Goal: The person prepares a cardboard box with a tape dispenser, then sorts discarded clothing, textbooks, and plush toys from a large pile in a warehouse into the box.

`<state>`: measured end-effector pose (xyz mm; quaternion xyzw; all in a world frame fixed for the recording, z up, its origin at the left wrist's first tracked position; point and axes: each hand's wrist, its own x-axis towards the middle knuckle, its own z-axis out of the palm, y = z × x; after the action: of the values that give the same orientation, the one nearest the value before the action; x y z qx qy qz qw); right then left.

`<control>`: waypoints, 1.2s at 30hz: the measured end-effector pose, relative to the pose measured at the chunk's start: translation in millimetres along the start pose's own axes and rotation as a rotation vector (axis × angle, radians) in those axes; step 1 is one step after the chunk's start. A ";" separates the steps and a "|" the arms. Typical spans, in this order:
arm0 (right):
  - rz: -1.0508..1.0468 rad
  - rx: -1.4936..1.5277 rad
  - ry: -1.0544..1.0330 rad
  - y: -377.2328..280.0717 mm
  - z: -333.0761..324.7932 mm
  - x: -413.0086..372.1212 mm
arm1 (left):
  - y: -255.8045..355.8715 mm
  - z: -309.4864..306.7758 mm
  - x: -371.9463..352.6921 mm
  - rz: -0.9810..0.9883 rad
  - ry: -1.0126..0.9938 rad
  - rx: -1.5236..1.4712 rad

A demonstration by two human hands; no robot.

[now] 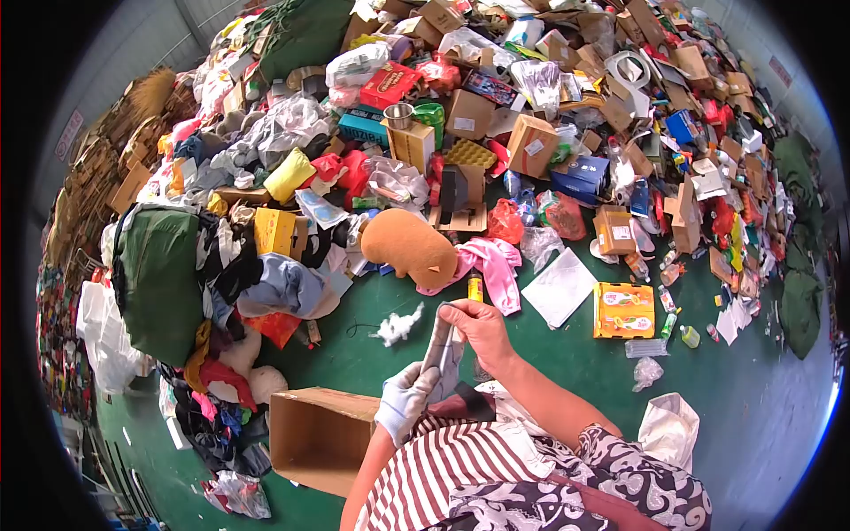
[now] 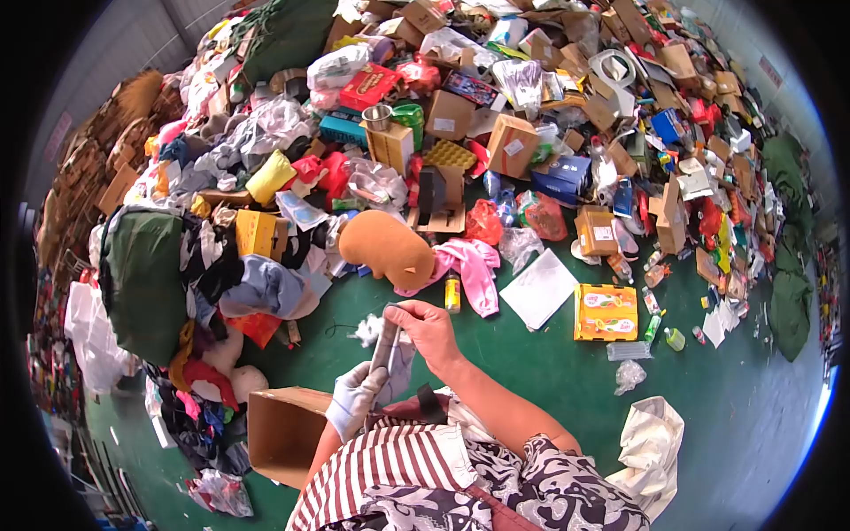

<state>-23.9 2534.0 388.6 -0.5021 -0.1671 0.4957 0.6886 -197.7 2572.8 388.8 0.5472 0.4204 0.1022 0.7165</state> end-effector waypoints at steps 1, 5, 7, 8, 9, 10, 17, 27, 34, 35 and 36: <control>-0.007 0.008 0.012 6.9 -2.6 3.7 | -0.4 -0.9 2.4 -0.050 0.029 -0.122; -0.331 -0.551 -0.016 18.9 2.0 -18.2 | -7.6 0.0 15.1 0.028 0.120 -0.309; -0.351 -0.879 -0.301 17.9 3.9 -34.6 | -11.8 -1.9 26.3 -0.062 0.064 -0.364; -0.348 -0.878 -0.290 23.6 0.3 -36.8 | -11.8 -2.2 26.9 -0.120 0.018 -0.416; -0.351 -0.909 -0.255 29.2 -3.4 -35.7 | -10.1 -1.5 26.9 -0.175 -0.025 -0.467; -0.355 -0.941 -0.225 32.1 -6.4 -33.5 | -7.2 1.6 25.4 -0.175 -0.029 -0.465; -0.395 -1.012 -0.408 49.9 -27.1 -30.8 | -1.7 2.9 16.7 -0.135 -0.101 -0.510; -0.192 -0.881 -0.340 66.9 -26.0 -31.5 | -33.4 27.8 18.7 0.095 0.257 0.039; 0.151 -0.513 -0.128 50.6 -39.2 -35.8 | -34.9 18.4 23.7 0.062 -0.010 -0.018; 0.216 -0.408 -0.057 47.9 -41.1 -35.5 | -38.4 18.3 23.1 0.096 -0.045 0.079; 0.116 -0.476 0.039 50.2 -39.2 -37.6 | -39.3 15.6 22.5 0.118 -0.029 0.565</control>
<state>-38.2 2481.6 338.3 -0.6685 -0.2365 0.4713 0.5244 -184.8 2560.5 344.3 0.7502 0.3892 0.0146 0.5343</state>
